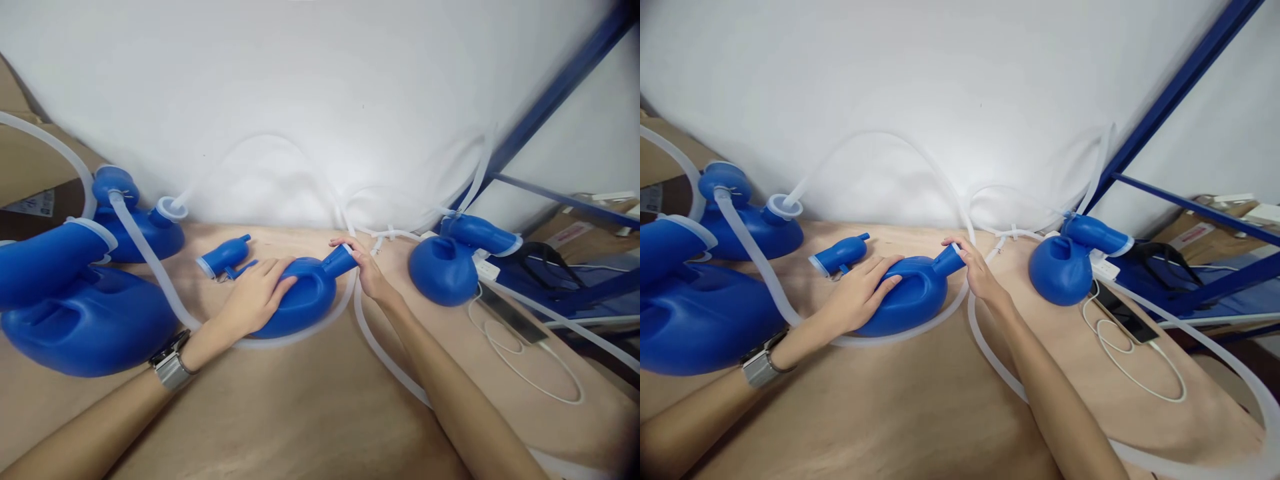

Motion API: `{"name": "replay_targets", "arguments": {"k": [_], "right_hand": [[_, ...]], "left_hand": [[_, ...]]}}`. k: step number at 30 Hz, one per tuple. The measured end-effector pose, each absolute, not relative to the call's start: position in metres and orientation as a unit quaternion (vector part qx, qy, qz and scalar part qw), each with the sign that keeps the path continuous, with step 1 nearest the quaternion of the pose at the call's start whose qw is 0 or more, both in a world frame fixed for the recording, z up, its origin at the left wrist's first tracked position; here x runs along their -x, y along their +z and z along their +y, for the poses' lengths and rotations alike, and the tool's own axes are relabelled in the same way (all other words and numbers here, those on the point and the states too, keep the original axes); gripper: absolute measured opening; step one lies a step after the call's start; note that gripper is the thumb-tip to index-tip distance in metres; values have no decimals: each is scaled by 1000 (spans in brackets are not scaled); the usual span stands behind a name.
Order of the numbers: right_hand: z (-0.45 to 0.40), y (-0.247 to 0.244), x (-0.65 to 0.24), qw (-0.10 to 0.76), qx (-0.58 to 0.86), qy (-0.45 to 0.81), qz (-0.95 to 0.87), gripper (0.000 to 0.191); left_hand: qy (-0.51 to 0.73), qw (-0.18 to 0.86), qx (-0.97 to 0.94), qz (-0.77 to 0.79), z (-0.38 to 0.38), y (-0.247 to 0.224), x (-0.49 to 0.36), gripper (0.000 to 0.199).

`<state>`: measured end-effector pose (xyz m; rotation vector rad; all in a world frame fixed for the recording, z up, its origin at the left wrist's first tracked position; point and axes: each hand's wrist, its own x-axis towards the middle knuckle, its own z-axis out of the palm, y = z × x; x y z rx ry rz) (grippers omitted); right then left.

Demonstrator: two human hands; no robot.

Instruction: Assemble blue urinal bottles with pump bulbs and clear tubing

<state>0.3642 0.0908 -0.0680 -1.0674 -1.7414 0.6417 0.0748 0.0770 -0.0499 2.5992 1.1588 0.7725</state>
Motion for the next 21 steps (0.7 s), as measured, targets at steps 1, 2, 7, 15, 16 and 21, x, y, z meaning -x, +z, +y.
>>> {"name": "replay_targets", "arguments": {"k": [1,2,7,15,16,21], "right_hand": [[90,-68,-365,480,429,266,-717,47],[89,-68,-366,480,416,278,-721,46],[77,-67,-372,490,356,350,-715,38],[60,-49,-363,482,333,409,-700,44],[60,-46,-362,467,332,416,-706,45],[51,-40,-355,460,357,379,-719,43]], "left_hand": [[263,96,-878,389,78,-51,-74,52],[265,97,-879,385,78,-51,-73,53],[275,115,-893,338,86,-52,-66,55],[268,145,-915,266,99,-54,-55,49],[268,149,-917,257,100,-55,-54,48],[268,144,-921,242,102,-54,-54,47]]}}
